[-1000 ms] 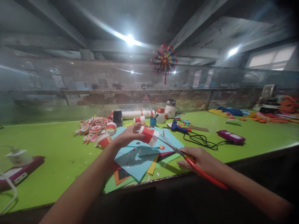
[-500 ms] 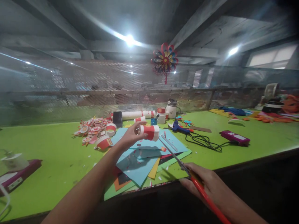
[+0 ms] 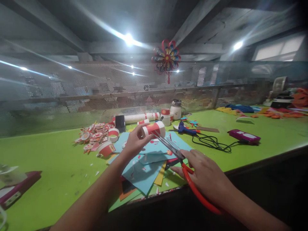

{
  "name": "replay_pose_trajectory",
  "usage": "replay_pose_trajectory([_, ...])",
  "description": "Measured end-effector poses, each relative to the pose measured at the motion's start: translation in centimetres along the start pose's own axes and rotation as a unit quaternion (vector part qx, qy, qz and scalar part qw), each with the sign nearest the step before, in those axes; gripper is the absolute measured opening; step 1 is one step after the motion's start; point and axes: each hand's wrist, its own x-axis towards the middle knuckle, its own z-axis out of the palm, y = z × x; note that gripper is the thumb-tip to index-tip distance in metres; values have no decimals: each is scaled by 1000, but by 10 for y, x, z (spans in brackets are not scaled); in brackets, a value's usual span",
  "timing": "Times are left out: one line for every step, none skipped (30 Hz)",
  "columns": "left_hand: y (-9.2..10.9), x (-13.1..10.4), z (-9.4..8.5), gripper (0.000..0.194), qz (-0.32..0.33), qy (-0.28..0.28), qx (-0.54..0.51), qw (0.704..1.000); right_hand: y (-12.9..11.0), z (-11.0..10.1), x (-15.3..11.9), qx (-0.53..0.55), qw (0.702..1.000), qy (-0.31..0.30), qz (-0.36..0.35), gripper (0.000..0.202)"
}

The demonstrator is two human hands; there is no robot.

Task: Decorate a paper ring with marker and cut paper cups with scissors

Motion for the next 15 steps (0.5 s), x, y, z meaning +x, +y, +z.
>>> replay_pose_trajectory([0,0,0,56,0,-3,4,1000,0,0,2,-10,1000,8,-7,42])
replay_pose_trajectory([0,1,0,58,-1,-3,7,1000,0,0,5,-23,999,18,-16,42])
replay_pose_trajectory([0,1,0,59,-1,-1,9,1000,1,0,7,-37,999,28,-26,42])
replay_pose_trajectory([0,1,0,61,0,4,12,1000,2,0,10,-53,997,37,-37,42])
replay_pose_trajectory([-1,1,0,62,0,8,17,1000,3,1,12,-70,995,45,-47,42])
replay_pose_trajectory([-1,0,0,64,0,14,25,1000,4,1,14,-87,993,51,-56,43])
replay_pose_trajectory([-2,0,1,65,-1,22,35,999,5,1,16,-102,991,55,-63,44])
replay_pose_trajectory([-2,0,1,66,-2,29,45,999,6,1,18,-114,990,55,-70,43])
replay_pose_trajectory([-2,0,1,67,-2,36,55,998,7,1,19,-122,988,54,-75,42])
replay_pose_trajectory([-2,0,1,67,-1,41,62,997,8,1,21,-128,987,50,-79,40])
replay_pose_trajectory([-2,0,1,67,2,45,66,997,9,1,23,-132,987,45,-81,39])
replay_pose_trajectory([-2,1,1,67,5,46,65,997,10,0,24,-134,987,40,-81,39])
replay_pose_trajectory([-3,1,1,67,10,46,61,997,11,-1,26,-136,986,37,-83,39])
replay_pose_trajectory([-3,1,1,66,13,44,57,997,12,-2,28,-139,986,36,-88,39])
replay_pose_trajectory([-4,2,1,65,15,42,53,998,13,-4,29,-143,985,37,-94,37])
